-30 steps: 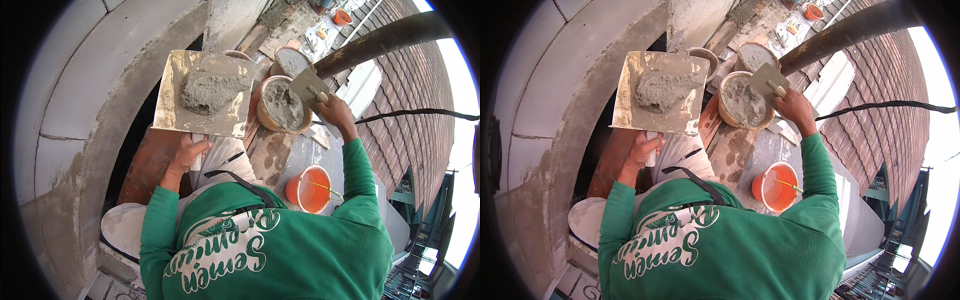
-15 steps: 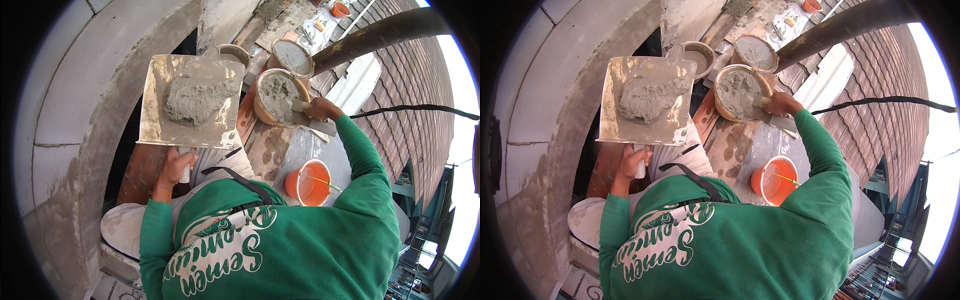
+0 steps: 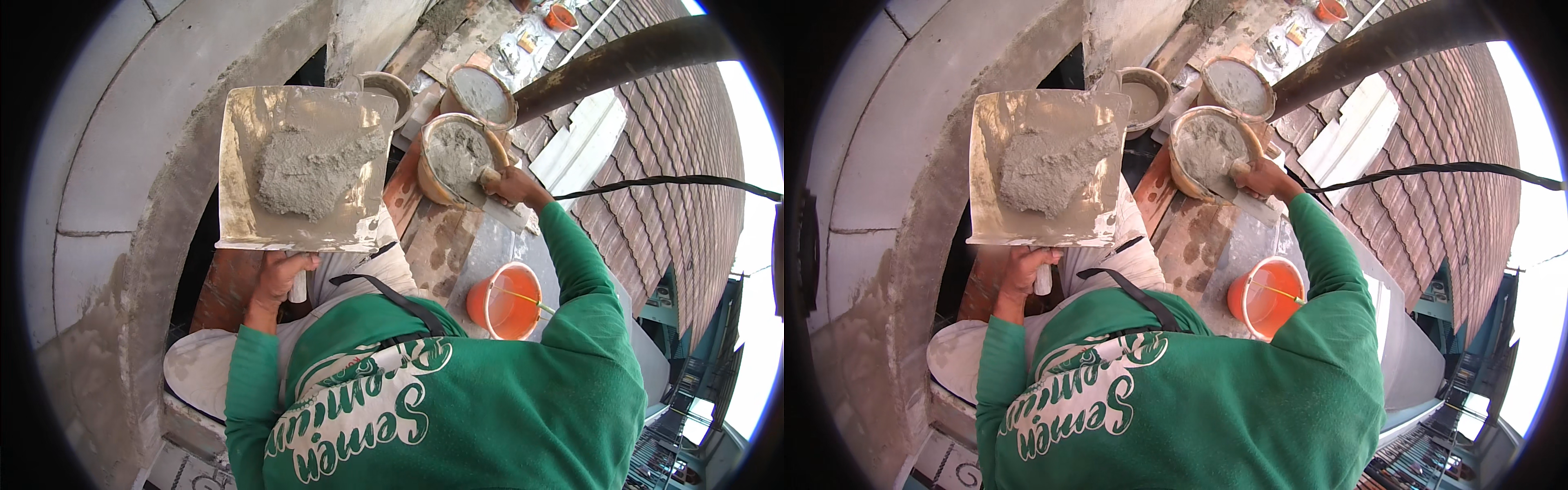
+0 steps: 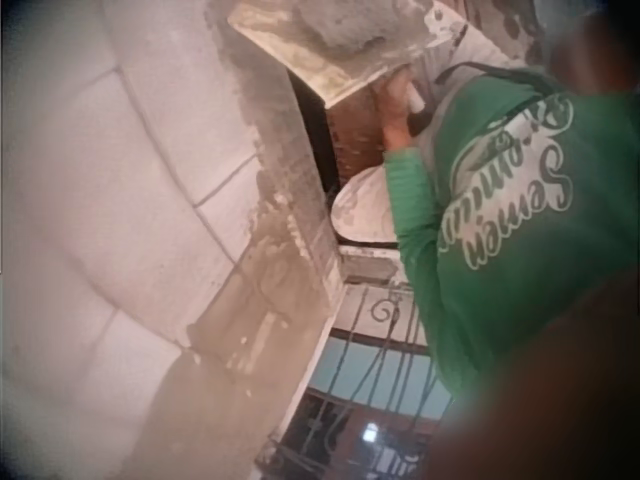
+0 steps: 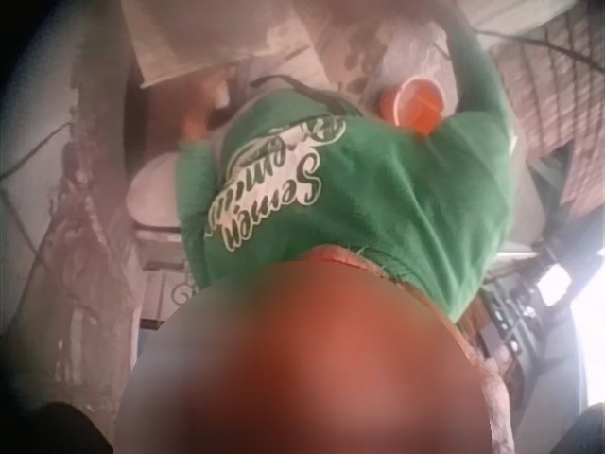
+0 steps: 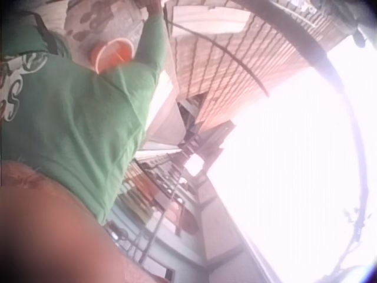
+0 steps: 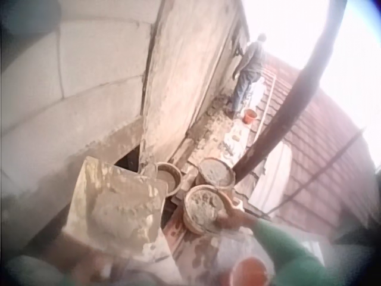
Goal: The person scoops plaster from a bucket using a trowel and applies it to a curved wall surface. They repeatedly transfer plaster onto a hawk and smooth it onto the wall with the trowel.
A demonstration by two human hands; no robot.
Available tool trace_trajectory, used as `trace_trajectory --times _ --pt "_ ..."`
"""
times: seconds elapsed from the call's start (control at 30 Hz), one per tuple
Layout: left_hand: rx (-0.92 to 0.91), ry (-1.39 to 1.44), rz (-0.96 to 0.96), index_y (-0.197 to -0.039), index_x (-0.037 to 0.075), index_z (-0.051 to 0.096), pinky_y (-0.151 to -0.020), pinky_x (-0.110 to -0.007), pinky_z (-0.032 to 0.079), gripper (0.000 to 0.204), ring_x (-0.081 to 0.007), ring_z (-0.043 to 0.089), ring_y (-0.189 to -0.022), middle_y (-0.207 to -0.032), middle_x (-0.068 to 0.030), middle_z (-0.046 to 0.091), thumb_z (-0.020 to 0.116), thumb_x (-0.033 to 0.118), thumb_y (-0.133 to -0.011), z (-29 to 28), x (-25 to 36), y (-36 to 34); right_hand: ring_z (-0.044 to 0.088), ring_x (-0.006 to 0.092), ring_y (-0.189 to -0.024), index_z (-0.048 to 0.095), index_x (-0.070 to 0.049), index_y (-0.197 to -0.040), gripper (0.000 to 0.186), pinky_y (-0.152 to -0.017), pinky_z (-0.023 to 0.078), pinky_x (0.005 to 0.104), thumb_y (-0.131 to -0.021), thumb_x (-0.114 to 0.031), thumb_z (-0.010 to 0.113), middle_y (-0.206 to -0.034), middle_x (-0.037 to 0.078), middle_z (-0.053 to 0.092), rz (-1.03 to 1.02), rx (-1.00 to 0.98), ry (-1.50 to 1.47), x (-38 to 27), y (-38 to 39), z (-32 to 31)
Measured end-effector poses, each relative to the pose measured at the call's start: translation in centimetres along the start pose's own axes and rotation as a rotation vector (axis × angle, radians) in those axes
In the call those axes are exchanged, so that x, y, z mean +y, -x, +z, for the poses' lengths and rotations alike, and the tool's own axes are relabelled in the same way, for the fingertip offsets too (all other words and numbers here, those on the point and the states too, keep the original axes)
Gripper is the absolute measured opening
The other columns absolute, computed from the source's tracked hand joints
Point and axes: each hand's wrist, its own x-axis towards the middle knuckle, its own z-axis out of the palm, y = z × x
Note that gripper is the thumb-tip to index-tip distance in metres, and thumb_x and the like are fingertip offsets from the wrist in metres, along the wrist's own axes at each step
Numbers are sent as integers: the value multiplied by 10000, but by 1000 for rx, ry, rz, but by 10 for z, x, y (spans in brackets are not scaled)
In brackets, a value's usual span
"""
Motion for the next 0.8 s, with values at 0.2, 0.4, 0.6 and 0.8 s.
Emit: trace_trajectory --times 0.2,0.4,0.6,0.8 --pt "109 254 -221 -972 21 682 -655 -292 460 122 -129 570 -700 -803 -38 636 724 69 -868 13 9 -22 569 115 -528 684 -47 -760 195 -495 440 290 -865 -207 719 -641 16 624 -31 -3 -318 23 13 10" --pt "92 277 -255 -954 34 650 -641 -285 448 99 -118 558 -686 -779 -22 602 708 83 -891 28 16 -53 560 101 -564 687 -24 -942 150 -519 442 282 -882 -159 713 -712 12 630 -150 107 -525 41 30 18" --pt "-30 267 -198 -944 38 648 -644 -275 448 131 -114 563 -672 -807 -16 604 730 87 -854 34 12 -77 525 80 -606 692 -3 -971 169 -555 411 263 -871 -136 721 -745 -21 620 -190 282 -426 22 63 -7" --pt "-75 356 -135 -977 14 656 -653 -290 480 172 -125 590 -701 -899 -39 613 728 26 -821 29 14 -51 538 66 -716 712 34 -1174 349 -644 439 255 -889 -164 677 -844 -27 616 -444 216 -423 -80 120 -31"
